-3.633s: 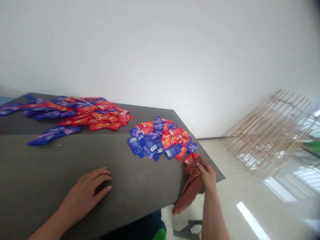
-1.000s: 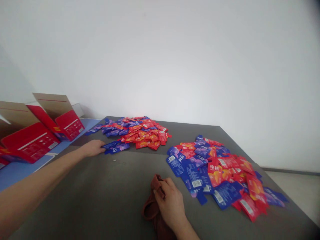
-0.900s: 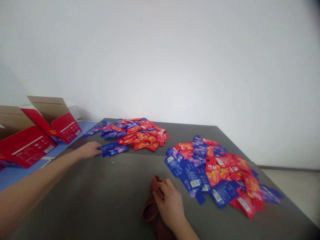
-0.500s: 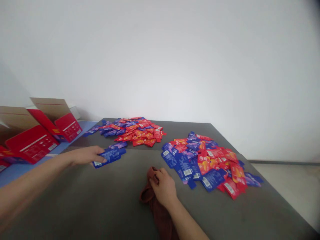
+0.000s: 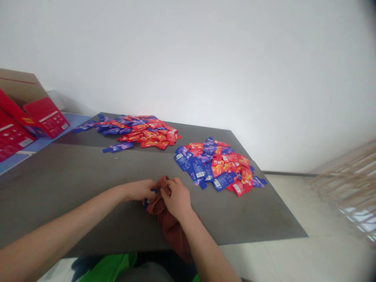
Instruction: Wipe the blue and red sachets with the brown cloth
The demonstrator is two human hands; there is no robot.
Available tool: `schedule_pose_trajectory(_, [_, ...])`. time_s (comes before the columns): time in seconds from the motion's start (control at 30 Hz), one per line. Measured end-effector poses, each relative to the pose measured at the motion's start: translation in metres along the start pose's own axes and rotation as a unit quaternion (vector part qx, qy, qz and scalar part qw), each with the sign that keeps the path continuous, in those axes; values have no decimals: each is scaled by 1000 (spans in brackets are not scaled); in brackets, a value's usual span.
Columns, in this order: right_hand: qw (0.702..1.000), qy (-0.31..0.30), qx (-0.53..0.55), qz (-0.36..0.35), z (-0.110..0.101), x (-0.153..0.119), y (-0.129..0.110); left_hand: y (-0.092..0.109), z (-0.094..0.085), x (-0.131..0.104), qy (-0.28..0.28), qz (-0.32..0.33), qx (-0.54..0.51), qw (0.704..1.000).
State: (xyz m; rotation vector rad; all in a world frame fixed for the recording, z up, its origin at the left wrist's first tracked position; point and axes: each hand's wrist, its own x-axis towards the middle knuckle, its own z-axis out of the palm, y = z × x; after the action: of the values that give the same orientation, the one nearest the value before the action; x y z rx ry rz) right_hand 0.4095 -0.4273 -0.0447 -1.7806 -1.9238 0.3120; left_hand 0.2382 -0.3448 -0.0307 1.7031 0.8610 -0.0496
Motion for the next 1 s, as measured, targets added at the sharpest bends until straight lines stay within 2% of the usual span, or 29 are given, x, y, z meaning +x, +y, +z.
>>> schedule_pose_trajectory(0.1, [995,-11,-71,63,8,5,11,-7,-1,-8,1,-31,-81,996])
schedule_pose_trajectory(0.3, [986,29,-136,90,15,3,10,-26,6,-25,94,18,-144,985])
schedule_pose_trajectory(0.53, [979,50,-155,121,19,-2,9,-27,13,-37,104,-6,-180,978])
schedule_pose_trajectory(0.7, [981,47,-144,125,18,-1,9,-18,9,-50,39,-40,-136,989])
schedule_pose_trajectory(0.77, [982,41,-133,126,13,0,11,-19,10,-50,55,-45,-125,990])
schedule_pose_trajectory(0.9, [988,42,-96,114,-1,-5,4,-26,17,-44,127,-58,-109,984])
schedule_pose_trajectory(1.0, [997,45,-59,30,-5,-16,-18,-30,22,-40,132,-48,-101,985])
